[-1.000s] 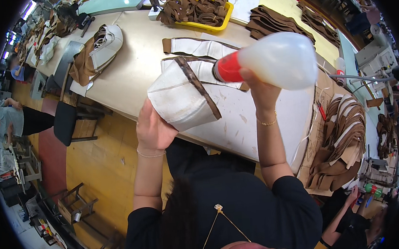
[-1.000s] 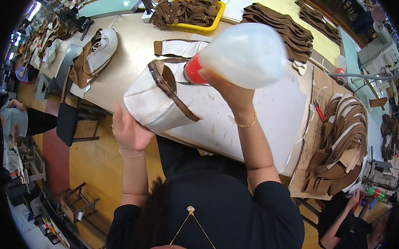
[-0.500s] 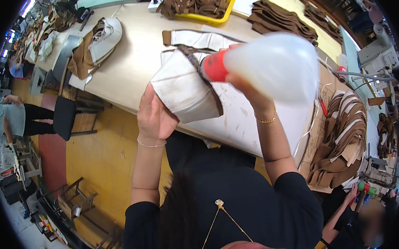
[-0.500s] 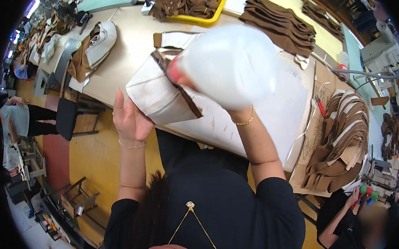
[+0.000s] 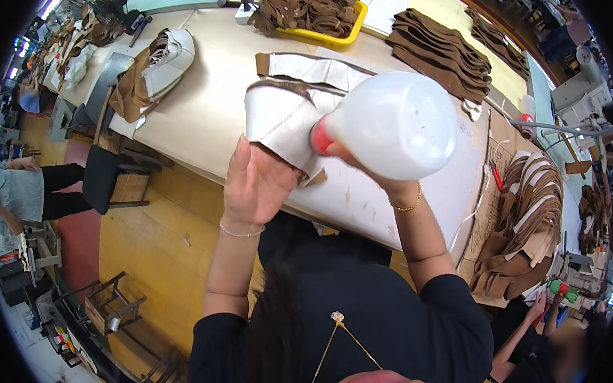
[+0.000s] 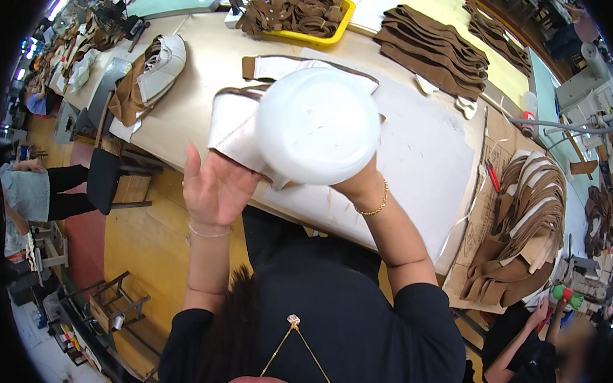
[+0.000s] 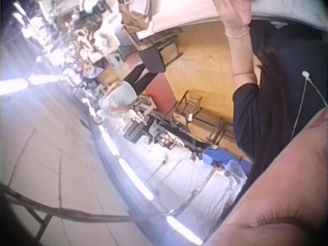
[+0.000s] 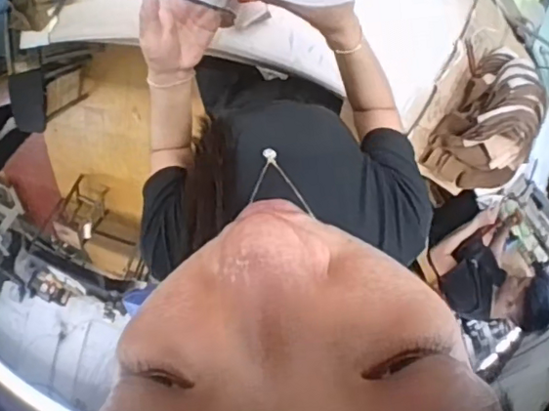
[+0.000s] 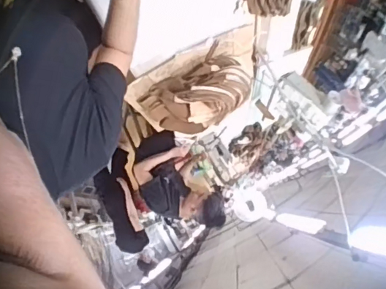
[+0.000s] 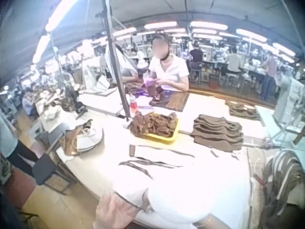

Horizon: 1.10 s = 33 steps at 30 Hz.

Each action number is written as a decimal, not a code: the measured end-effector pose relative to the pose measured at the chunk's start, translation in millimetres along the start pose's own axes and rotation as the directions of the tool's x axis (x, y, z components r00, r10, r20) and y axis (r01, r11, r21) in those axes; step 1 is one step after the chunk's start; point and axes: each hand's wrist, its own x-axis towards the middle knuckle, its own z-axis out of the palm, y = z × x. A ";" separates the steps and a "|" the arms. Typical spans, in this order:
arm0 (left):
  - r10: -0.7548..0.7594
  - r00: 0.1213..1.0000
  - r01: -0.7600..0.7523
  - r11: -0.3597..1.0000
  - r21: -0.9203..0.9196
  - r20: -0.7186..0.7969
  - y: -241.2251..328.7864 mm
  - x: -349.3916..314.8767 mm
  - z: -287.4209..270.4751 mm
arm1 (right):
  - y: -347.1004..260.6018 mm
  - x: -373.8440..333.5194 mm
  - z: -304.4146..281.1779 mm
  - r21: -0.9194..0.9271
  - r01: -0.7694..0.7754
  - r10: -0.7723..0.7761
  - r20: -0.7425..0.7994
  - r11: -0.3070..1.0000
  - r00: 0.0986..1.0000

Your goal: The person repeatedly applies glue from a squeeze bottle to the edges of white fabric pieces with brown trim. They handle each piece one at a time, coating the edges, then place the piece back on the table. The process continues across multiple pieces without visible assembly.

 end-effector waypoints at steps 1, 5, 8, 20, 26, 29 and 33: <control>-0.014 1.000 0.014 0.999 -0.041 0.001 0.2 1.0 2.2 | 0.2 7.8 -2.0 0.024 -0.007 0.006 0.016 1.000 1.000; -0.018 1.000 0.017 0.998 -0.062 -0.009 6.9 6.6 6.8 | -8.4 6.9 1.5 0.288 -0.062 0.081 -0.053 0.956 0.995; -0.049 0.997 0.033 0.968 -0.248 -0.061 36.4 10.8 -4.1 | -2.4 -2.1 -16.7 0.267 -0.056 0.047 0.039 0.962 0.998; -0.022 0.999 0.035 0.904 -0.426 0.035 10.8 7.4 -20.9 | -10.0 16.4 -28.0 0.546 0.030 0.185 -0.335 0.837 0.924; 0.071 0.990 -0.084 0.992 -0.099 -0.126 -2.0 0.9 -25.2 | -11.8 24.6 -21.1 0.372 0.046 0.136 -0.448 0.927 0.884; 0.113 0.985 -0.108 0.993 0.047 -0.130 -5.8 -3.3 -23.2 | -15.9 19.2 -4.9 0.228 0.088 -0.018 -0.293 0.970 0.956; 0.139 0.983 -0.133 0.990 0.054 -0.119 -5.5 -10.0 -25.4 | -21.6 18.0 2.2 0.304 0.002 0.011 -0.043 0.953 0.999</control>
